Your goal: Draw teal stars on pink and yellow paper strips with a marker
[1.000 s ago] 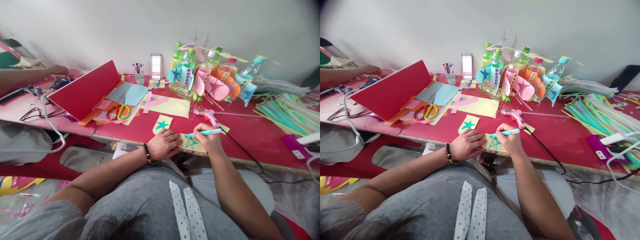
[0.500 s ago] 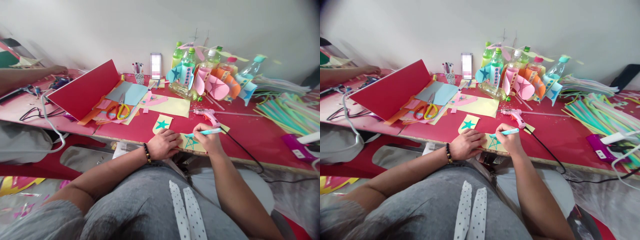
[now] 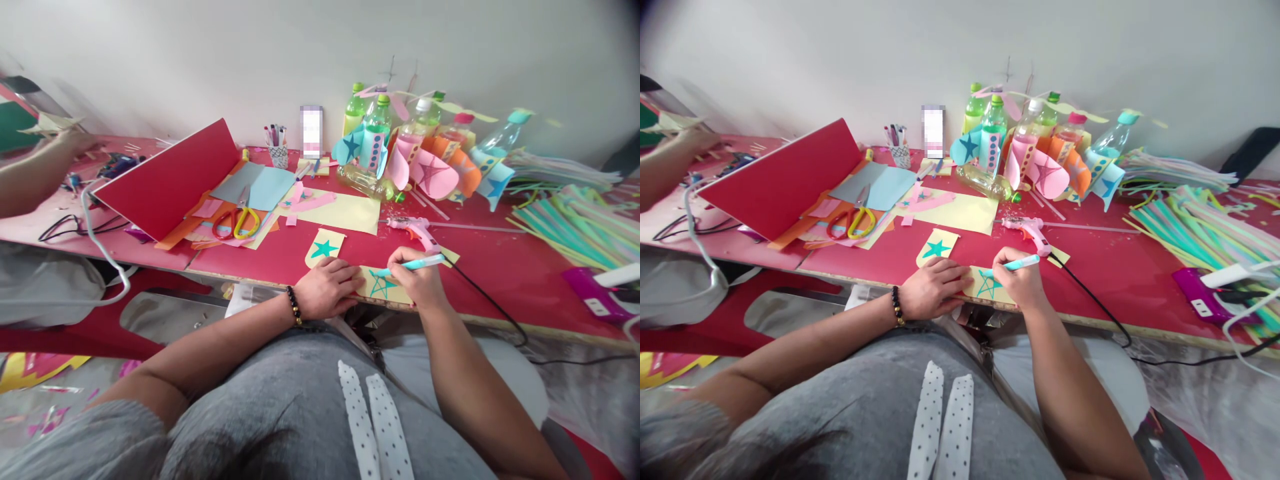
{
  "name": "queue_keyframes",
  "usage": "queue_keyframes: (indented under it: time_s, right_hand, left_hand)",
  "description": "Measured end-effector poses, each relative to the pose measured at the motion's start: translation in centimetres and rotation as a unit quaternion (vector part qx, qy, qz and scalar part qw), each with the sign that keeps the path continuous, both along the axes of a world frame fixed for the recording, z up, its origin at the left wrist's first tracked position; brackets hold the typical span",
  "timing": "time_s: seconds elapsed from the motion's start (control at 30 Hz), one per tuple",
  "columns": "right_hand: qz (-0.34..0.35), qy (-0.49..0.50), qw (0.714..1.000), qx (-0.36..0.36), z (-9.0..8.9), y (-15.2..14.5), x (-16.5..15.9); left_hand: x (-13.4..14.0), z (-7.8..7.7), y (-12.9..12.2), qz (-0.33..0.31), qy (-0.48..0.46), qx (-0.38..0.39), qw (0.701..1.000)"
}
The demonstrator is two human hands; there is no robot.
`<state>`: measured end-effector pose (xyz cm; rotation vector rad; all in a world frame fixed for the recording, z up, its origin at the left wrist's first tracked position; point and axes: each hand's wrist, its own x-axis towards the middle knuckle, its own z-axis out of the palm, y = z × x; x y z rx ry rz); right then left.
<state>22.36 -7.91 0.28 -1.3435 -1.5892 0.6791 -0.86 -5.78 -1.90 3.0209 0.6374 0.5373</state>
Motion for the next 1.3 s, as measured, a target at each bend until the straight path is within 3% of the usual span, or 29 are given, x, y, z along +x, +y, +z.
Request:
queue_keyframes:
  time_s: [1.3]
  right_hand:
    - [-0.023, 0.005, 0.999, 0.035, -0.28, 0.10, 0.14]
  left_hand:
    - [0.00, 0.01, 0.07, 0.004, 0.003, 0.004, 1.000]
